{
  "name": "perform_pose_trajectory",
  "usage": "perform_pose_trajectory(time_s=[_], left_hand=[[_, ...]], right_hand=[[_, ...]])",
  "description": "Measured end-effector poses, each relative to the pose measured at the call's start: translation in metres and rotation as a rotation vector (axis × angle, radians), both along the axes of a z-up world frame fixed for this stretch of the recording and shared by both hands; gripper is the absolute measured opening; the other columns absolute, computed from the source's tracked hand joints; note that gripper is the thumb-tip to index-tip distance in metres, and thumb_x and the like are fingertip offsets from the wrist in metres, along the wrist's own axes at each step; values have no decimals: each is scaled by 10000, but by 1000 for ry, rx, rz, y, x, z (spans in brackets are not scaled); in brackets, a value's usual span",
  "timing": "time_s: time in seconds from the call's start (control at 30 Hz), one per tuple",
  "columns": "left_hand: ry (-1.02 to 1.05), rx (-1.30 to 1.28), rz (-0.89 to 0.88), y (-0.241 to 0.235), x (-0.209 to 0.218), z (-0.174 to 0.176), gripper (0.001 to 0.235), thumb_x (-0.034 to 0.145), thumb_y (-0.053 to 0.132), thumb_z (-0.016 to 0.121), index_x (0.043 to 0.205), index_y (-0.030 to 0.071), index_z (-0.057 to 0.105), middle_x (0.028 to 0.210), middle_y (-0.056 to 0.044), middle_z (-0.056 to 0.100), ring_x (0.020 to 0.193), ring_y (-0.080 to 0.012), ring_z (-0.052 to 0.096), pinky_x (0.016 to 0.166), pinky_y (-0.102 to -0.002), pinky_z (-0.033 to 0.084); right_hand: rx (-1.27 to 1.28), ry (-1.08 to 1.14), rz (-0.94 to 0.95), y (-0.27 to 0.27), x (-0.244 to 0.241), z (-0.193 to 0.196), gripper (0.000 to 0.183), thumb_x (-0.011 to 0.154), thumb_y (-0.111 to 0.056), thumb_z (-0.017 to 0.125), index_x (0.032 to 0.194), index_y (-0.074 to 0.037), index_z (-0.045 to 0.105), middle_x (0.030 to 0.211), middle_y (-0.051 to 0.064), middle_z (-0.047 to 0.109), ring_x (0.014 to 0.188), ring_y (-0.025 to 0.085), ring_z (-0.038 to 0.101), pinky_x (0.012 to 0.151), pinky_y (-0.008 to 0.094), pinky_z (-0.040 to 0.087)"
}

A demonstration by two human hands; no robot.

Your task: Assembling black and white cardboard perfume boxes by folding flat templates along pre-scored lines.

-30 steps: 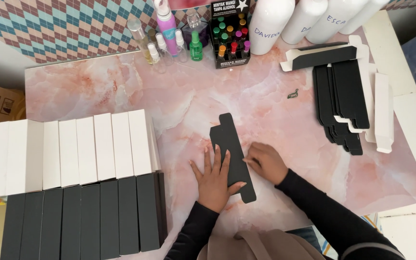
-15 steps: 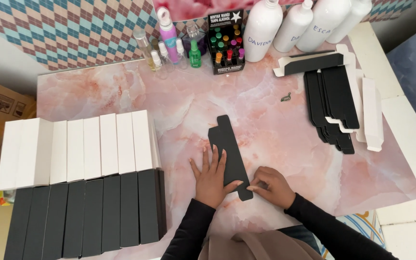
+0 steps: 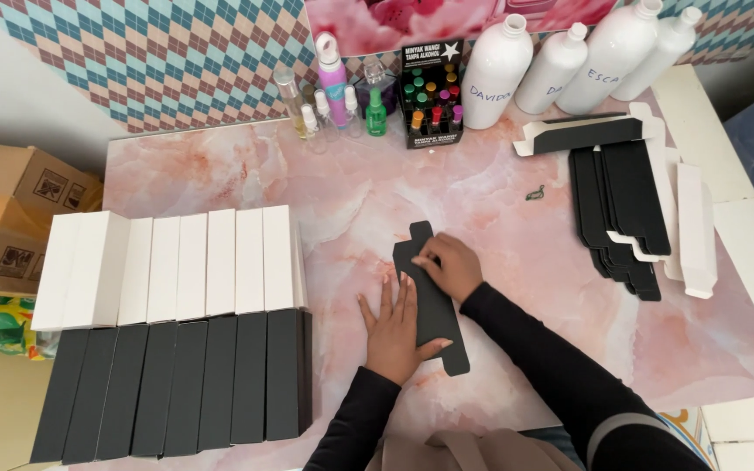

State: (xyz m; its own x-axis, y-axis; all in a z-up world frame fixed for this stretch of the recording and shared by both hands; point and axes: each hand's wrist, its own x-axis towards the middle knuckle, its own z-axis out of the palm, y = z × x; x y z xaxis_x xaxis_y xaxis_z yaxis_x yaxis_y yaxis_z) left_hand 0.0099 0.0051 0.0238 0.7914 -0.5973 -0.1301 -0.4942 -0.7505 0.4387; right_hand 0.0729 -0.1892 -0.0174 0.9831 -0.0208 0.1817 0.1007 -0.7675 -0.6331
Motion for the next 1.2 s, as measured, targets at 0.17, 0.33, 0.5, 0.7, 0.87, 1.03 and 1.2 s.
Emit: perform_pose_trajectory(time_s=[0.17, 0.33, 0.5, 0.7, 0.87, 1.03, 1.2], left_hand=[[28, 11, 9, -1, 2, 9, 1196, 844, 718, 651, 1632, 17, 86, 1685, -195, 199, 1567, -402, 2, 1119, -768, -179], [62, -32, 28, 0, 3, 11, 1209, 844, 708, 660, 1633, 8, 69, 1673, -204, 235, 1568, -402, 26, 1129, -755, -178], [57, -3, 38, -1, 4, 2, 1231, 827, 743, 641, 1635, 19, 59, 1668, -186, 258, 1572, -388, 26, 1144, -753, -167], [17, -29, 35, 0, 0, -11, 1368, 694, 738, 747, 1635, 14, 68, 1678, -190, 235, 1571, -397, 28, 1136, -761, -168], [-17, -146, 66, 4, -3, -3, 1368, 721, 690, 797, 1634, -1, 48, 1693, -251, 119, 1569, -419, 30, 1156, -745, -127], [50, -335, 95, 7, -7, 3, 1156, 899, 630, 687, 1631, -13, 64, 1662, -249, 244, 1557, -448, 84, 1151, -737, -125], [219, -583, 44, -9, -32, 22, 916, 1033, 444, 570, 1632, -4, 42, 1675, -235, 225, 1531, -447, 183, 1190, -692, -64]], right_hand=[[-22, 37, -13, -6, 24, -5, 173, 962, -244, 741, 870, -131, 648, 839, 56, 611, 853, 289, 685, 755, 392, 560], [-74, 97, 89, -5, 10, 1, 175, 952, -171, 715, 825, -118, 607, 827, 63, 574, 824, 309, 659, 713, 403, 540], [-182, 106, 266, -2, -36, 1, 244, 968, -228, 658, 785, -107, 551, 804, 69, 516, 784, 331, 622, 693, 423, 519], [-107, -16, 329, -3, -105, -18, 252, 995, -286, 640, 791, -147, 588, 818, 30, 537, 772, 262, 585, 709, 364, 480], [89, -96, 222, 0, -116, 0, 109, 911, -209, 770, 943, -132, 700, 883, 25, 599, 842, 238, 595, 758, 327, 483], [278, -96, 52, 12, -118, 26, 430, 887, -112, 779, 1308, -124, 695, 1232, 99, 659, 1096, 288, 632, 826, 359, 541], [511, 3, -7, 15, -118, 33, 662, 949, -151, 744, 1542, -69, 461, 1499, 220, 499, 1177, 369, 594, 899, 467, 504]])
